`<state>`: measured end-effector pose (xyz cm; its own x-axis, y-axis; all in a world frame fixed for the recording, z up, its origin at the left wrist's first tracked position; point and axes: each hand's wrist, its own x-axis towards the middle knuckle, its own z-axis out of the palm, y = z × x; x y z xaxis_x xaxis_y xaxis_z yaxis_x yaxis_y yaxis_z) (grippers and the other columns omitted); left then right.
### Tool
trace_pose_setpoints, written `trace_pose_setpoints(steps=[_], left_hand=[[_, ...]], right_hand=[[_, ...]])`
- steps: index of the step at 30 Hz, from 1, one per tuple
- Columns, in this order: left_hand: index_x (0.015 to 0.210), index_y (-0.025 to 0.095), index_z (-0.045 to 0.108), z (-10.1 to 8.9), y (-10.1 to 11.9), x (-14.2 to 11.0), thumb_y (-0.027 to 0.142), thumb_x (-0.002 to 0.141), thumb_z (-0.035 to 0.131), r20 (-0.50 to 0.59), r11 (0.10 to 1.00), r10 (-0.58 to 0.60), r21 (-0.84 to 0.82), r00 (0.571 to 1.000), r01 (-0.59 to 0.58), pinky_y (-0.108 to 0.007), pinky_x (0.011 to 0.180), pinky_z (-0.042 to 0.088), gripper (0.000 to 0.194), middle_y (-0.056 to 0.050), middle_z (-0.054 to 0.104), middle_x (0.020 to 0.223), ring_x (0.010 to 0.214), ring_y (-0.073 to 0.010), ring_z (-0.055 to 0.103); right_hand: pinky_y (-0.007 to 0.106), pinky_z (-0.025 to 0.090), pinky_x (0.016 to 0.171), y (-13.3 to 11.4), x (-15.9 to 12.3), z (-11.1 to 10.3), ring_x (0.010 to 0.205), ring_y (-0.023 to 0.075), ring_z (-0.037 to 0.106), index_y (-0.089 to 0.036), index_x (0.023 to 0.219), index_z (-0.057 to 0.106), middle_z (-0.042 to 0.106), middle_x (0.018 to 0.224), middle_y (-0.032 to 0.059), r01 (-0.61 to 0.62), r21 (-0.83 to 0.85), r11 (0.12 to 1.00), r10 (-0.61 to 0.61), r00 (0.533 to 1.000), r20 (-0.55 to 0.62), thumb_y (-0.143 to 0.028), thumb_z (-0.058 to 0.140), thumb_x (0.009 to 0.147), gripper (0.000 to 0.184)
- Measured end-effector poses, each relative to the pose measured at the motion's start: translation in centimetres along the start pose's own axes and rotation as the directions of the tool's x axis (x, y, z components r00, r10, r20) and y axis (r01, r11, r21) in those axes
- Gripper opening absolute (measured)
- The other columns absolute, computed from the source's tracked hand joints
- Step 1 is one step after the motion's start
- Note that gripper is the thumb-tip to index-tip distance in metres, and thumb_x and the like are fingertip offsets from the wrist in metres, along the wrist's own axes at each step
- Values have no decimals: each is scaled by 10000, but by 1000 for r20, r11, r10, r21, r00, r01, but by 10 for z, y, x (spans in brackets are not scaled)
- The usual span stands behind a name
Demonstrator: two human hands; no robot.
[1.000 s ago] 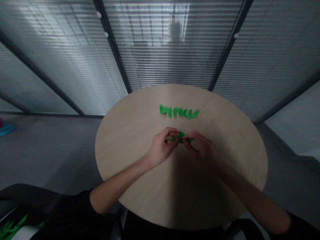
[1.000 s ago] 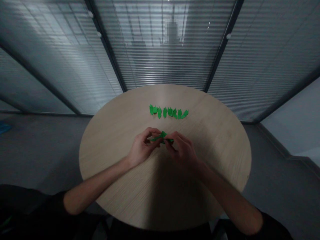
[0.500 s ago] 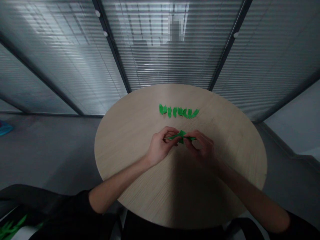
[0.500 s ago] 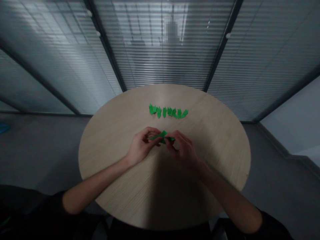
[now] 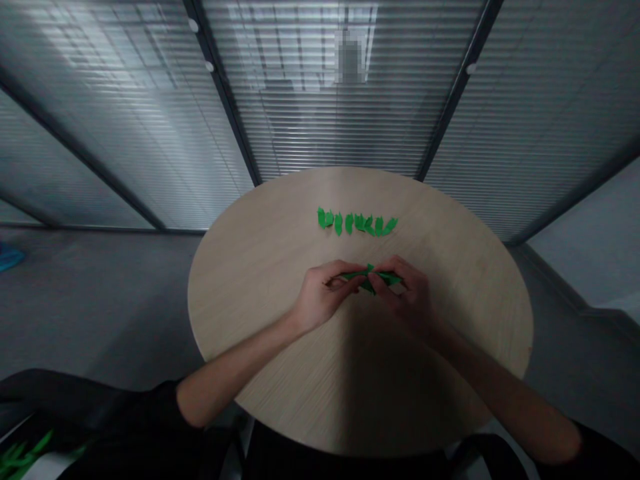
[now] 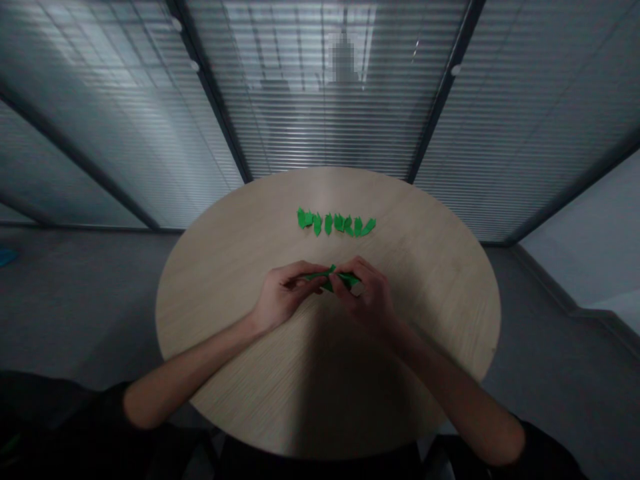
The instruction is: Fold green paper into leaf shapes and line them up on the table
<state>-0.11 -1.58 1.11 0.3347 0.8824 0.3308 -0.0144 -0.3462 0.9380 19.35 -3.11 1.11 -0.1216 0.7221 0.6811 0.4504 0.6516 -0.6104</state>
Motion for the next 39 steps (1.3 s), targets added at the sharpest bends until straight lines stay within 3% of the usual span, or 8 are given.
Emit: trace_pose_setpoints(steps=[7, 23, 33, 39], left_hand=[[1102, 167, 814, -3, -1, -1, 295, 939, 748, 26, 994, 51, 97, 998, -54, -245, 700, 637, 217, -101, 808, 1006, 861, -187, 780], [1073, 162, 820, -4, -3, -2, 333, 959, 735, 37, 980, 112, 160, 993, -116, -260, 701, 615, 223, -108, 812, 969, 846, -188, 772], [984, 147, 810, 3, 3, -1, 346, 844, 837, -16, 999, -45, -14, 999, 45, -246, 641, 611, 245, -88, 824, 889, 729, -171, 768], [970, 145, 804, 5, 4, -1, 398, 836, 835, -25, 996, -89, -33, 996, 88, -217, 545, 553, 288, -80, 816, 854, 621, -133, 713]], right_hand=[[274, 482, 608, -1, 0, 1, 649, 140, 584, -223, 826, 652, 631, 737, -8, -28, 5, 1000, 29, 999, -29, -259, 675, 940, 122], [279, 485, 602, -1, -1, 2, 651, 150, 606, -233, 850, 631, 655, 754, -3, -56, -18, 998, 56, 998, -11, -318, 662, 962, 144], [256, 505, 557, 1, -4, 4, 622, 140, 608, -229, 877, 609, 643, 736, -5, -122, 57, 991, 122, 992, 14, -331, 674, 953, 143], [252, 493, 542, 0, -4, 4, 616, 138, 599, -230, 868, 603, 638, 734, -6, -113, 43, 993, 112, 994, 11, -321, 666, 952, 139]])
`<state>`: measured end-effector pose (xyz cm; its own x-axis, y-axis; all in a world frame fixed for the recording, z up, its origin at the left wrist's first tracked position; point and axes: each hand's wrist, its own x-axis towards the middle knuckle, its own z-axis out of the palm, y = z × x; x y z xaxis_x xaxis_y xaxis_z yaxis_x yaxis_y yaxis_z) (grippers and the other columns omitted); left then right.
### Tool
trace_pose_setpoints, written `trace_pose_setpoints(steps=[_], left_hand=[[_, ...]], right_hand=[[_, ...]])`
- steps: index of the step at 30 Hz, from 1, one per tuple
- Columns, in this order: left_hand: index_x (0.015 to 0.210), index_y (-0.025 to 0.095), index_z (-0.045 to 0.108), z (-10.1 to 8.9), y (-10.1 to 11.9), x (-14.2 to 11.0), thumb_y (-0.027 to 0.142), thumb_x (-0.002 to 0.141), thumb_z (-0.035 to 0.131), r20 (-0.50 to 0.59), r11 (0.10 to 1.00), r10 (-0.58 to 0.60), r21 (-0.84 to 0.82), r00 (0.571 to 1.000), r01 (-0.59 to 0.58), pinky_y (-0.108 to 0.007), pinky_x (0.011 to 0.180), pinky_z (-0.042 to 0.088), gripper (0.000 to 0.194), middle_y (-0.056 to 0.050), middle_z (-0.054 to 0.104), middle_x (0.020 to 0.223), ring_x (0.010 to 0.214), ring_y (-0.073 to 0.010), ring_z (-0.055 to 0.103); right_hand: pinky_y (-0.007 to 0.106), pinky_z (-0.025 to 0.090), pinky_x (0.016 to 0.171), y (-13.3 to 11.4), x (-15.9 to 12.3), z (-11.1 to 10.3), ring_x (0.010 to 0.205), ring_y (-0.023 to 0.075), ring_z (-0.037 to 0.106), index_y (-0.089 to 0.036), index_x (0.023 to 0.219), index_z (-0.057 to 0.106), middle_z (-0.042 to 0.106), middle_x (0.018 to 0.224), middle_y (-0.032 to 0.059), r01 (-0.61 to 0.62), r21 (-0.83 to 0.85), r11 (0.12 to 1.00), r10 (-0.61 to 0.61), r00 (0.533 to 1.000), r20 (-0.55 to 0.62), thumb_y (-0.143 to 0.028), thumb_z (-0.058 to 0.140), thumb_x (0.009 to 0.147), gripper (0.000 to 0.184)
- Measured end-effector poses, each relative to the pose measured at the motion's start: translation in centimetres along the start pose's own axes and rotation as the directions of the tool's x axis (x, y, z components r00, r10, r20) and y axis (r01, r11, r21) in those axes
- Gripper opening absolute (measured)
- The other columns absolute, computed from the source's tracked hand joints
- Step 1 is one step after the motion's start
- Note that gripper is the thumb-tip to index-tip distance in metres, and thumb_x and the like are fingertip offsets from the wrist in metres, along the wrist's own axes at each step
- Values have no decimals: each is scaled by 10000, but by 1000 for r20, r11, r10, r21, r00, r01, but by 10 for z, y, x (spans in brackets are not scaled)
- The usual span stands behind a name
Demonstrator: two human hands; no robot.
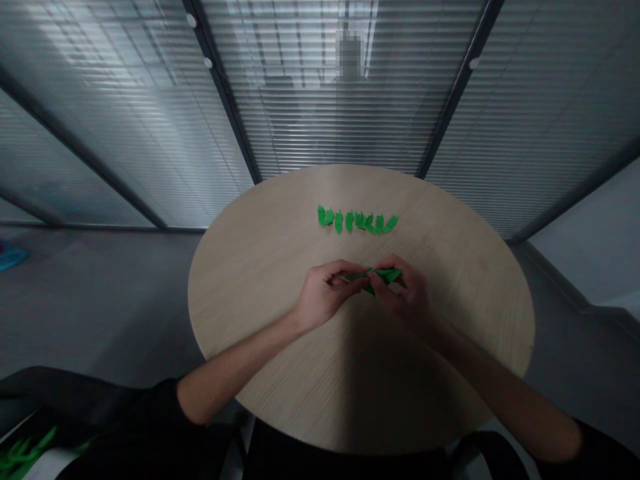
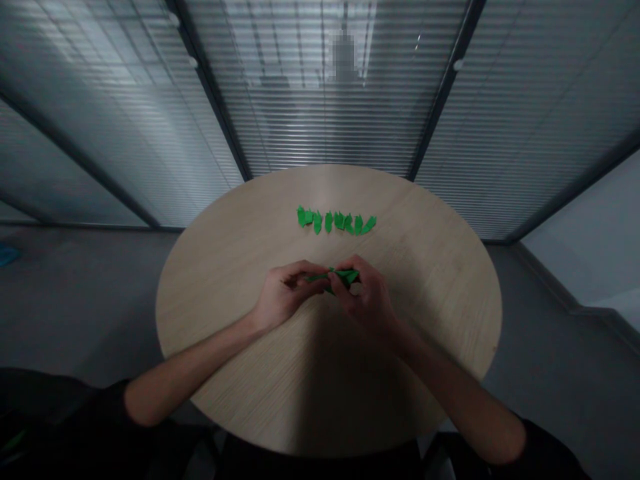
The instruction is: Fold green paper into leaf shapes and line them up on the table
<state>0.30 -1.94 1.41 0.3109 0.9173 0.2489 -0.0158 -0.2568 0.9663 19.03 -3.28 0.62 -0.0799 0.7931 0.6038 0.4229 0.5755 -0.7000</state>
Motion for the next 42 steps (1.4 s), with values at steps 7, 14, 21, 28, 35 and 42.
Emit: trace_pose_setpoints(steps=[7, 14, 21, 28, 35, 42], left_hand=[[947, 130, 790, 0, 0, 1, 398, 828, 838, 8, 998, -51, -27, 999, 51, -204, 498, 511, 296, -64, 780, 769, 563, -114, 668], [1002, 151, 708, 1, 2, 1, 360, 824, 846, 55, 997, -14, -76, 998, 18, -214, 583, 570, 307, -70, 795, 904, 687, -138, 736], [1003, 168, 661, -3, 0, 1, 273, 820, 826, 76, 1000, 16, -25, 997, -14, -202, 580, 560, 268, -67, 807, 967, 690, -127, 741], [1027, 164, 672, -6, 0, 0, 280, 855, 804, 98, 998, 40, 40, 994, -44, -213, 587, 546, 246, -67, 815, 925, 692, -137, 746], [1029, 159, 671, -7, -6, 3, 343, 892, 782, 108, 1000, 3, -16, 994, -1, -223, 601, 573, 255, -48, 780, 835, 663, -136, 733], [1065, 129, 672, -11, -1, 3, 372, 977, 674, 185, 1000, 3, -19, 983, 1, -261, 687, 620, 259, -84, 777, 929, 755, -155, 757]], right_hand=[[265, 505, 580, -2, 1, -2, 653, 144, 617, -233, 914, 617, 648, 775, -1, 11, 2, 1000, -11, 1000, 14, -282, 665, 946, 76], [376, 581, 815, 0, 8, -8, 930, 209, 667, -246, 1010, 707, 666, 1017, 66, 166, 10, 986, -166, 982, 85, -236, 636, 958, 89], [408, 555, 892, 0, 10, -14, 1020, 224, 677, -255, 1040, 694, 708, 1079, 71, 183, 89, 979, -197, 964, 181, -192, 621, 959, 126], [387, 542, 829, -1, 11, -14, 943, 218, 673, -259, 997, 639, 715, 976, 46, 196, 80, 977, -207, 961, 185, -175, 618, 945, 102], [380, 529, 802, 0, 11, -14, 882, 216, 654, -255, 972, 608, 691, 919, 39, 255, -28, 967, -248, 957, 149, -161, 610, 942, 98], [381, 523, 810, 2, 11, -14, 889, 223, 629, -250, 971, 589, 669, 915, 42, 283, -85, 955, -271, 954, 126, -144, 609, 935, 113]])
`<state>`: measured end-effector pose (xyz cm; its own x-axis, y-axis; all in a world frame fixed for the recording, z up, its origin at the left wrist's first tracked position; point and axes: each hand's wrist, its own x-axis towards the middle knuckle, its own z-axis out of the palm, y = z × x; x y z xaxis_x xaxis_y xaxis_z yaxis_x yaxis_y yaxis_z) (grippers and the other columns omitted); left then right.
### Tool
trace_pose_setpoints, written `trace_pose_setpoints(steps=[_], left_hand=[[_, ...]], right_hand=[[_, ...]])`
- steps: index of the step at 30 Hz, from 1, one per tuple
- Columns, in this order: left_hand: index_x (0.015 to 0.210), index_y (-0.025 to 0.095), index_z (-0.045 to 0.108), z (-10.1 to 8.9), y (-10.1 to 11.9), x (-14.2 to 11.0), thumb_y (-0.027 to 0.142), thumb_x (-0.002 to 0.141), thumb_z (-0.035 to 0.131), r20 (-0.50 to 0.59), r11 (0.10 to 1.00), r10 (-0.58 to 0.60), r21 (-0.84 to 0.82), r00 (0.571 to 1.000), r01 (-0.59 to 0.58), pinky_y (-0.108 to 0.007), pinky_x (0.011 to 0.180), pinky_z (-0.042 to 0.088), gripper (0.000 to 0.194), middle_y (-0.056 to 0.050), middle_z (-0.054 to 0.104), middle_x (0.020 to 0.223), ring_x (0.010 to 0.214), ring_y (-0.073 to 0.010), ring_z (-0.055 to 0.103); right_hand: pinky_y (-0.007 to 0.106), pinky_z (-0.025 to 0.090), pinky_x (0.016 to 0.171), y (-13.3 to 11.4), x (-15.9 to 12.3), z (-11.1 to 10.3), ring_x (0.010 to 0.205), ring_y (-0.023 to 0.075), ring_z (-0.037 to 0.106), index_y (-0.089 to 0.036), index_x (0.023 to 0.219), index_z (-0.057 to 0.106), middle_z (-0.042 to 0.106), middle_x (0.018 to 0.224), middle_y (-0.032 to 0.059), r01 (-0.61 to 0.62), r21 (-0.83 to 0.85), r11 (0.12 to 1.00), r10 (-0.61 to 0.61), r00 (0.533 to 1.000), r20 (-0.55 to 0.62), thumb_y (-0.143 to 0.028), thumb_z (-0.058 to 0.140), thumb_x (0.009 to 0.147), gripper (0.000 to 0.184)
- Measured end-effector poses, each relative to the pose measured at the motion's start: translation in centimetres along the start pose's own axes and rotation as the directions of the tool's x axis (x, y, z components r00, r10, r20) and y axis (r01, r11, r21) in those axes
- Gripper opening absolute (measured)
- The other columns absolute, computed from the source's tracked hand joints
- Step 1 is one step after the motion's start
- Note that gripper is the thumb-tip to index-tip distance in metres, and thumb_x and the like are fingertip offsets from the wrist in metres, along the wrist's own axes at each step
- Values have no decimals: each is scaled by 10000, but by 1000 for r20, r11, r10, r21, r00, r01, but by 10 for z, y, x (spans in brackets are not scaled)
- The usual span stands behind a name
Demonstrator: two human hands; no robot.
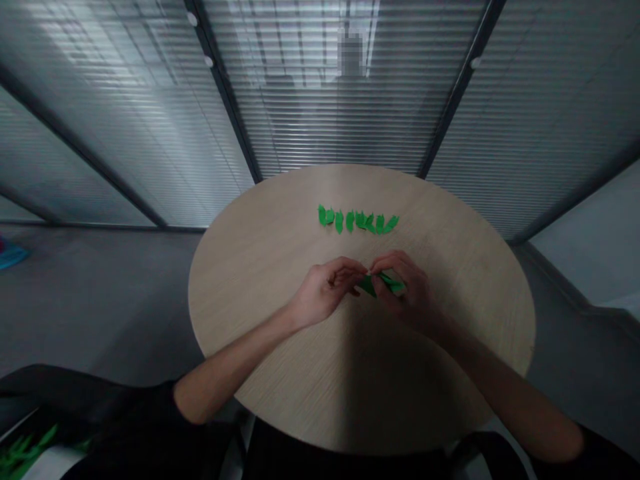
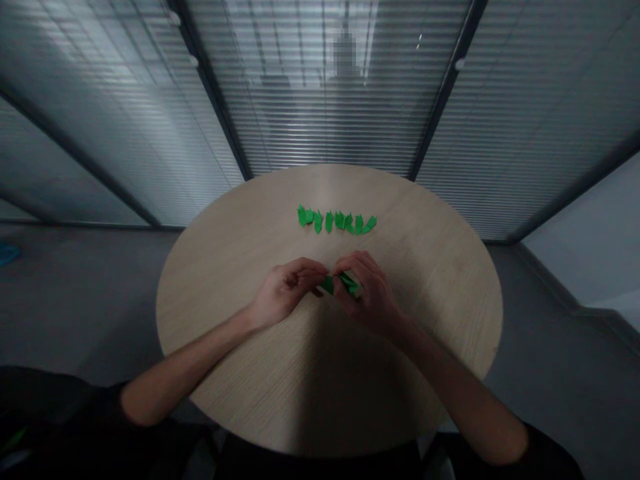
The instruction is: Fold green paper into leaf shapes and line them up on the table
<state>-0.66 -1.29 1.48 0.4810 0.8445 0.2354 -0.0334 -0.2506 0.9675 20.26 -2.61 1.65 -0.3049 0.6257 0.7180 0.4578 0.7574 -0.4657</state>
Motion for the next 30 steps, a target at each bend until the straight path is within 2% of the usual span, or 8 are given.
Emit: trace_pose_setpoints(steps=[3, 7, 12, 17, 21, 30], left_hand=[[1115, 122, 663, -1, -1, 0, 381, 1012, 627, 17, 1000, -1, -7, 1000, 1, -267, 701, 626, 280, -88, 761, 952, 756, -150, 749], [1179, 135, 628, -2, -1, 2, 462, 1040, 572, -9, 995, 29, -99, 1000, -30, -297, 709, 662, 361, -80, 723, 969, 808, -154, 718], [1225, 160, 553, -2, 0, 3, 487, 1054, 538, 35, 979, 32, -203, 999, -24, -289, 708, 661, 370, -85, 742, 975, 879, -179, 735], [1249, 177, 536, -1, -8, 1, 407, 989, 682, 42, 993, 13, -122, 999, -8, -277, 695, 644, 377, -70, 753, 980, 789, -157, 732], [1173, 155, 604, -2, -11, -1, 388, 1005, 656, 39, 1000, 2, 6, 999, -3, -262, 677, 627, 292, -62, 749, 938, 718, -133, 718], [1059, 123, 643, -1, -9, 0, 477, 1006, 630, 17, 998, 11, -55, 1000, -10, -320, 713, 663, 358, -61, 716, 877, 772, -157, 708]], right_hand=[[380, 524, 810, 1, -1, 1, 889, 225, 630, -250, 973, 588, 664, 916, 44, -10, -5, 1000, 10, 1000, -6, -161, 607, 943, 96], [391, 528, 807, 2, -1, 1, 897, 230, 638, -247, 970, 587, 657, 933, 51, -44, -24, 999, 44, 999, -27, -169, 602, 937, 87], [397, 533, 799, 3, -1, 1, 886, 227, 640, -251, 967, 587, 655, 930, 49, -47, -28, 999, 45, 998, -53, -173, 598, 932, 86], [395, 535, 785, 2, -1, 1, 874, 224, 638, -251, 960, 587, 654, 924, 49, -42, -27, 999, 40, 998, -53, -179, 605, 938, 77], [398, 540, 788, 4, -2, 2, 882, 226, 642, -251, 963, 588, 654, 929, 51, -45, -34, 998, 44, 998, -52, -179, 602, 940, 77], [407, 541, 806, 4, -2, 2, 897, 230, 646, -239, 962, 598, 664, 935, 63, -47, -30, 998, 45, 997, -62, -176, 606, 943, 66]])
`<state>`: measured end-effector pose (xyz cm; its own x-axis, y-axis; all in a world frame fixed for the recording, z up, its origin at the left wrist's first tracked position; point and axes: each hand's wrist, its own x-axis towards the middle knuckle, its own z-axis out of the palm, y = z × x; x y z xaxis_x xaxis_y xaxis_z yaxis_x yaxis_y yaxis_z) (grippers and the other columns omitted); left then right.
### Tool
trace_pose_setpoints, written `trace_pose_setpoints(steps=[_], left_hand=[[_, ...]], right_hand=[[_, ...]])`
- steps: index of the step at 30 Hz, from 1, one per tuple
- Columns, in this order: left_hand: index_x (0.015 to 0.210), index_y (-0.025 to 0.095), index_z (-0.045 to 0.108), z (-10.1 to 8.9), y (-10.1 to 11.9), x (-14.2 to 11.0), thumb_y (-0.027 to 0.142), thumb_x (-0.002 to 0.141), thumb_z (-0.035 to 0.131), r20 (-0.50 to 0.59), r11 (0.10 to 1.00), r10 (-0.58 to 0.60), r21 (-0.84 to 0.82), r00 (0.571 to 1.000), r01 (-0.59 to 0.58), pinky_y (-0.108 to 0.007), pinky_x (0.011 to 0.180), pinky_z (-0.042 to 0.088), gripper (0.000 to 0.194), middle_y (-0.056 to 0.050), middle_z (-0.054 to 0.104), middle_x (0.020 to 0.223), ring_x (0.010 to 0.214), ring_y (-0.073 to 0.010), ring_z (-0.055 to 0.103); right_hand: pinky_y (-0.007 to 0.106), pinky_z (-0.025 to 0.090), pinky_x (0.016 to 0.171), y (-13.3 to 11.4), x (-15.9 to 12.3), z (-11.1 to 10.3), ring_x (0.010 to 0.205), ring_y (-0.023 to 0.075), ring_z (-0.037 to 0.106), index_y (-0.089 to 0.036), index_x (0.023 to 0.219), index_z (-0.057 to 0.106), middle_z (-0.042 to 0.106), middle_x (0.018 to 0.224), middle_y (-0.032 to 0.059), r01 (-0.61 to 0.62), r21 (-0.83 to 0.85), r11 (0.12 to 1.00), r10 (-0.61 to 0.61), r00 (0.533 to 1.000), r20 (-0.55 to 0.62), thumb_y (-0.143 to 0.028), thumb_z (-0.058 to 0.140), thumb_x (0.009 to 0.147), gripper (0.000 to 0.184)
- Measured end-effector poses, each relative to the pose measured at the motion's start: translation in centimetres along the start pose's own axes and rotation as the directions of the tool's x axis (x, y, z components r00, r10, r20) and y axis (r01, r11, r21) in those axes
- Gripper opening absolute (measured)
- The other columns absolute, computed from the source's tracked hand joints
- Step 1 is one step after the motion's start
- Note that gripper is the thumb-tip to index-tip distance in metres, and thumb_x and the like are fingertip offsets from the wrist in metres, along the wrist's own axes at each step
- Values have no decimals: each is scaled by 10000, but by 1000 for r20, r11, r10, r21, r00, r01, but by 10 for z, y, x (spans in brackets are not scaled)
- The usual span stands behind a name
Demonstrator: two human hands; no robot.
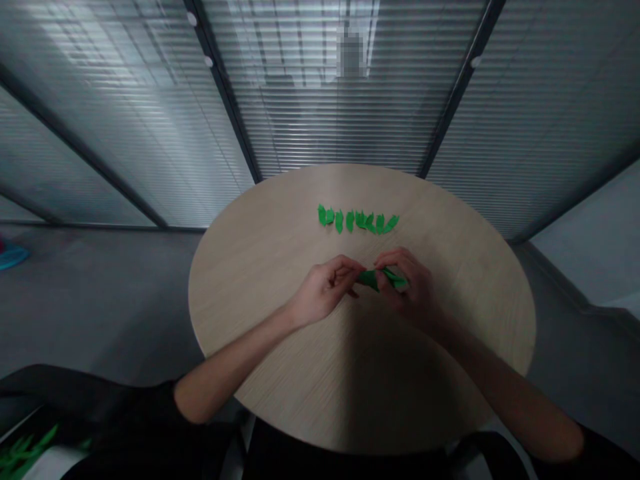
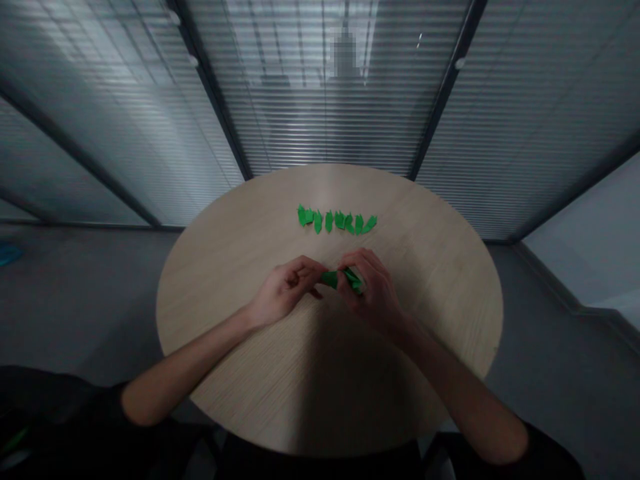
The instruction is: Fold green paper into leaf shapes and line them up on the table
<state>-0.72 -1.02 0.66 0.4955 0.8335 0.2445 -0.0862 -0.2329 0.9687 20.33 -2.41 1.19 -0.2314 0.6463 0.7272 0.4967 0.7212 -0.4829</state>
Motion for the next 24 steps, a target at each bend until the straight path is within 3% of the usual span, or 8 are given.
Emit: trace_pose_setpoints(steps=[7, 11, 20, 24], left_hand=[[1121, 114, 659, 1, 3, 0, 446, 1039, 570, -2, 1000, 13, -4, 1000, -13, -308, 703, 669, 354, -80, 703, 939, 807, -161, 705], [1204, 133, 618, 4, 2, 1, 422, 1005, 637, 36, 997, -3, -73, 999, 6, -297, 701, 666, 351, -80, 714, 976, 835, -166, 710], [1150, 126, 658, 4, 1, 0, 429, 1021, 610, 35, 998, -12, -62, 999, 15, -330, 728, 673, 332, -66, 699, 923, 820, -163, 698], [1142, 122, 652, 2, 0, 0, 435, 1025, 602, 20, 999, -2, -41, 1000, 3, -330, 719, 669, 338, -62, 702, 887, 812, -171, 708]], right_hand=[[406, 545, 814, 1, 0, 0, 904, 225, 650, -247, 967, 600, 666, 949, 61, -4, 0, 1000, 4, 1000, -6, -173, 598, 946, 77], [393, 546, 805, 0, 0, 1, 899, 218, 651, -245, 969, 597, 664, 947, 57, 0, -6, 1000, 0, 1000, 0, -183, 601, 948, 65], [413, 561, 828, -2, 0, 0, 914, 228, 669, -248, 1000, 615, 690, 954, 61, -3, -1, 1000, 3, 1000, 22, -193, 590, 965, 70], [405, 571, 836, -1, -1, 0, 933, 231, 703, -245, 1050, 631, 716, 993, 67, -57, 7, 998, 57, 998, 16, -229, 610, 968, 86]])
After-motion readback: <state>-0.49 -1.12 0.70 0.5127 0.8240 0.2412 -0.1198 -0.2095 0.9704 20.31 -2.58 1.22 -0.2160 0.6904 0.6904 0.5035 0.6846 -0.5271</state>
